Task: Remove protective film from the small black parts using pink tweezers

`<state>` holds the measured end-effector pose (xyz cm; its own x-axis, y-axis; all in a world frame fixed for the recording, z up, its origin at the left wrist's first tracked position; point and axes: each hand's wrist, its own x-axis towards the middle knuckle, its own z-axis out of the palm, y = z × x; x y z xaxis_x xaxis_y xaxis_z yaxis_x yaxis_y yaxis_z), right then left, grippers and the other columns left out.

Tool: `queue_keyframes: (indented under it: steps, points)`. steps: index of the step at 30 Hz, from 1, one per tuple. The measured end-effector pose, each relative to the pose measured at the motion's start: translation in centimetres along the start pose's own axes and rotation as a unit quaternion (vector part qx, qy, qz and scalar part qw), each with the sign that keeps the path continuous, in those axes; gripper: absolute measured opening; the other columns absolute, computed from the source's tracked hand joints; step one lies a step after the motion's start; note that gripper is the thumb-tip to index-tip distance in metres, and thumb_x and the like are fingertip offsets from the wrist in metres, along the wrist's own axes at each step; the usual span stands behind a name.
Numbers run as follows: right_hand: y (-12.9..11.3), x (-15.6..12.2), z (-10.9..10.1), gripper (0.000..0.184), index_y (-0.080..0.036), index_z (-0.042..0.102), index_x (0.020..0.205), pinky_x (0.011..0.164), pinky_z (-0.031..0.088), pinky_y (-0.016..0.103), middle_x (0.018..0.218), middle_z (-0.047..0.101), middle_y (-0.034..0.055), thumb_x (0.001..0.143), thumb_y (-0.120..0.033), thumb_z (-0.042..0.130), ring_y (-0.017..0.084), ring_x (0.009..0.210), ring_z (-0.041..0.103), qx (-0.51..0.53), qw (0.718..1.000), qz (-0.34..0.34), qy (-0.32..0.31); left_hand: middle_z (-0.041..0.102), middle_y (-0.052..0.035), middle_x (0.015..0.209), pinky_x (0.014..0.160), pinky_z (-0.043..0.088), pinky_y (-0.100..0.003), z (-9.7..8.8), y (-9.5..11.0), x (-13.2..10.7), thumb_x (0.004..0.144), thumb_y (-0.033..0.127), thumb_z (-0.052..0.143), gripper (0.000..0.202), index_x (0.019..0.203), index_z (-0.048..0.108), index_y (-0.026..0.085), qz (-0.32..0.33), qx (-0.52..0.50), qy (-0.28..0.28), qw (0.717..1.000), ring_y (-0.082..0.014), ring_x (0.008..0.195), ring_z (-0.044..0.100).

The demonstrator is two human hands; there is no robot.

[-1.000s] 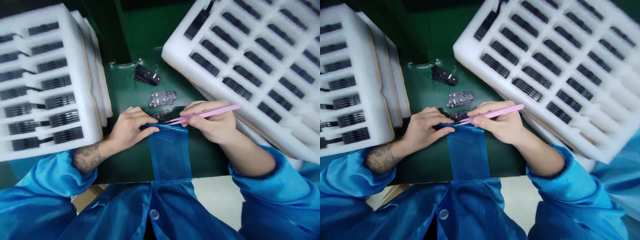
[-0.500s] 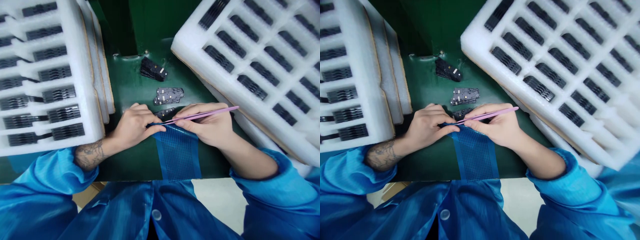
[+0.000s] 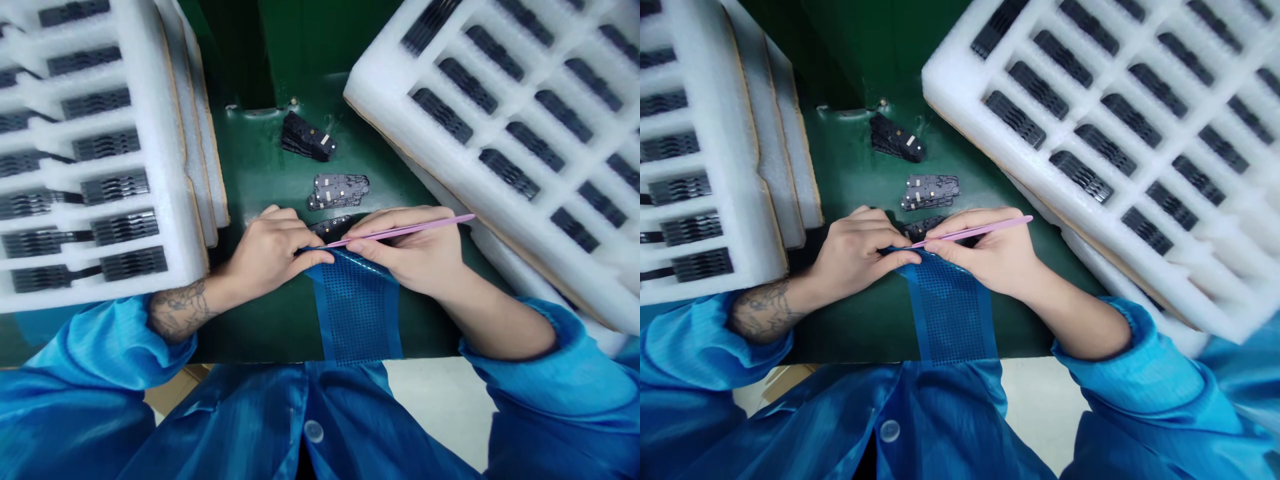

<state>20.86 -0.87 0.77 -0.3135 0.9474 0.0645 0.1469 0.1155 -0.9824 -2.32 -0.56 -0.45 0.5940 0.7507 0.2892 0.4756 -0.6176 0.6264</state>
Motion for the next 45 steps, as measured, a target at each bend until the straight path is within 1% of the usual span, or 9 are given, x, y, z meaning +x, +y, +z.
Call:
queue_keyframes:
  steps: [5, 8, 11, 17, 26, 35, 41, 45]
  points:
    - [0.03, 0.00, -0.01, 0.009, -0.026, 0.081, 0.087, 0.059, 0.061, 0.028, 0.082, 0.080, 0.0004, 0.079, -0.023, 0.084, 0.017, 0.069, 0.074, -0.006, 1.000, -0.001, 0.000, 0.072, 0.0028, 0.074, 0.069, 0.039, -0.030, 0.06, -0.02, -0.03, 0.088, 0.043, 0.073, 0.024, 0.083, 0.073, 0.019, 0.000, 0.002, 0.001, 1.000, -0.0130, 0.070, 0.062]
    - [0.03, -0.02, -0.01, 0.008, -0.026, 0.081, 0.087, 0.058, 0.060, 0.029, 0.082, 0.080, 0.0007, 0.080, -0.025, 0.083, 0.017, 0.069, 0.074, -0.007, 1.000, 0.003, -0.001, 0.072, 0.0030, 0.075, 0.069, 0.039, -0.030, 0.04, -0.04, -0.05, 0.087, 0.042, 0.075, 0.023, 0.083, 0.073, 0.020, 0.001, 0.001, 0.001, 1.000, -0.0130, 0.070, 0.062]
    - [0.01, -0.04, -0.01, 0.008, -0.027, 0.081, 0.086, 0.057, 0.060, 0.029, 0.081, 0.080, 0.0004, 0.080, -0.024, 0.083, 0.017, 0.068, 0.074, -0.007, 1.000, 0.010, -0.001, 0.072, 0.0030, 0.075, 0.069, 0.039, -0.030, -0.02, -0.03, -0.06, 0.087, 0.039, 0.075, 0.019, 0.083, 0.073, 0.020, 0.000, 0.001, -0.002, 1.000, -0.0132, 0.071, 0.062]
    - [0.03, -0.01, -0.09, 0.013, -0.028, 0.081, 0.090, 0.064, 0.062, 0.029, 0.085, 0.080, 0.0002, 0.079, -0.022, 0.084, 0.017, 0.072, 0.075, 0.008, 1.000, 0.006, -0.003, 0.072, 0.0026, 0.074, 0.070, 0.039, -0.030, 0.01, -0.01, -0.08, 0.088, 0.038, 0.075, 0.020, 0.081, 0.072, 0.019, -0.008, -0.002, -0.006, 1.000, -0.0134, 0.070, 0.061]
    - [-0.09, 0.04, 0.01, 0.012, -0.027, 0.081, 0.089, 0.062, 0.061, 0.030, 0.083, 0.080, 0.0009, 0.079, -0.020, 0.083, 0.018, 0.071, 0.075, 0.004, 1.000, -0.001, -0.005, 0.071, 0.0028, 0.073, 0.070, 0.038, -0.030, 0.03, 0.01, -0.05, 0.089, 0.039, 0.074, 0.022, 0.081, 0.073, 0.019, -0.008, -0.008, -0.003, 1.000, -0.0131, 0.070, 0.061]
    - [-0.04, -0.05, -0.07, 0.011, -0.028, 0.081, 0.089, 0.064, 0.062, 0.030, 0.084, 0.080, 0.0009, 0.079, -0.022, 0.084, 0.018, 0.072, 0.075, 0.012, 1.000, 0.011, -0.004, 0.072, 0.0031, 0.073, 0.070, 0.039, -0.030, -0.06, 0.06, 0.00, 0.090, 0.042, 0.072, 0.025, 0.080, 0.073, 0.020, -0.015, -0.011, -0.006, 1.000, -0.0126, 0.070, 0.061]
    - [-0.17, 0.01, 0.06, 0.009, -0.029, 0.081, 0.087, 0.063, 0.064, 0.034, 0.084, 0.080, 0.0006, 0.079, -0.026, 0.084, 0.020, 0.072, 0.075, -0.005, 1.000, 0.019, -0.001, 0.073, 0.0024, 0.073, 0.070, 0.039, -0.030, -0.12, 0.10, 0.05, 0.092, 0.047, 0.068, 0.029, 0.080, 0.074, 0.021, -0.026, -0.013, -0.013, 0.999, -0.0129, 0.070, 0.062]
    - [-0.19, 0.02, -0.08, 0.007, -0.029, 0.081, 0.086, 0.064, 0.064, 0.033, 0.083, 0.080, 0.0004, 0.080, -0.027, 0.083, 0.020, 0.073, 0.075, -0.009, 1.000, 0.014, -0.004, 0.073, 0.0028, 0.073, 0.070, 0.038, -0.030, -0.17, 0.19, 0.08, 0.091, 0.045, 0.069, 0.027, 0.079, 0.074, 0.021, -0.021, -0.016, -0.010, 1.000, -0.0125, 0.070, 0.061]
